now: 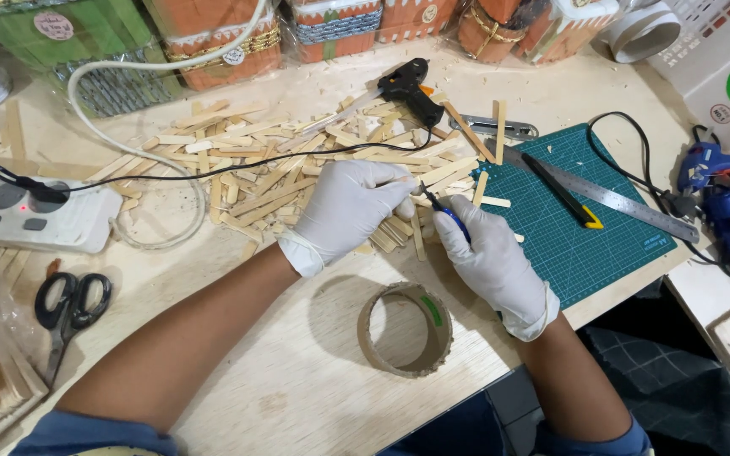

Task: Assembling a structure by gluing popsicle sticks onto a cardboard tube base using a hot glue gun.

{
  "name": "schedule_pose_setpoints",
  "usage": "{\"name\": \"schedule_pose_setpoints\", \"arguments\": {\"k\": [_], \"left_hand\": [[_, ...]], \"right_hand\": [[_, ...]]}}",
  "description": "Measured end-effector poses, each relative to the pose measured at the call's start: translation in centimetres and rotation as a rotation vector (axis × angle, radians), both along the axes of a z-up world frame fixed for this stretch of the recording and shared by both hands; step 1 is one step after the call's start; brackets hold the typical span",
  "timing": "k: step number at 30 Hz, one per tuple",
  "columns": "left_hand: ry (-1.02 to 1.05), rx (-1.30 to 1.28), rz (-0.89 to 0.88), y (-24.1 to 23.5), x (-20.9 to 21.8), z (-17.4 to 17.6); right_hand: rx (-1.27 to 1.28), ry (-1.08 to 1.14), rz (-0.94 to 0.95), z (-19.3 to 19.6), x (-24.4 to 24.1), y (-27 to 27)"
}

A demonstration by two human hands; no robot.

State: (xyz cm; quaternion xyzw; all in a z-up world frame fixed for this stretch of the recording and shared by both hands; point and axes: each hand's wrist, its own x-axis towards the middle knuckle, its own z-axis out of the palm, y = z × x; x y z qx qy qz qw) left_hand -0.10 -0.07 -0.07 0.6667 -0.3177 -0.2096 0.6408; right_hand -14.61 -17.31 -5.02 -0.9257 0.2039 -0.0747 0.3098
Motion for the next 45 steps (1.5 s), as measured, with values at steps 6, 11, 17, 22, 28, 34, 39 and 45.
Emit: {"name": "schedule_pose_setpoints", "arguments": {"k": [6,11,17,22,28,34,39,45], "left_hand": [[-0.002,-0.001,-0.033,0.0,-0.2,0.0],[0.024,0.006,-0.036,-0.2,-0.1,-0.5],[0.004,0.002,-0.037,-0.2,-0.1,-0.6],[-0.006,0.004,-0.029,-0.2,0.2,-0.6],[-0.076,0.039,0.042,-0.5,0.7,-1.0],[-0.03,0.105,0.155,-0.7,1.4,-2.7],[-0.05,0.14,0.176,-0.1,0.8,-2.5],[-0.2,0.043,0.215,0.9,-1.5,-2.9]], "right_hand": [[-0.004,0.065,-0.013,1.1,0.4,0.8],[-0.018,0.091,-0.064,0.9,0.4,0.9],[-0.048,0.11,-0.089,1.1,0.7,1.5],[-0.055,0.055,-0.077,-0.2,0.7,1.1],[-0.041,-0.063,-0.005,3.3,0.8,2.8],[-0.169,-0.041,-0.126,5.4,-0.9,2.0],[-0.421,0.012,-0.192,4.2,-2.6,-1.4],[-0.723,0.167,-0.235,0.1,-4.2,-4.6]]}}
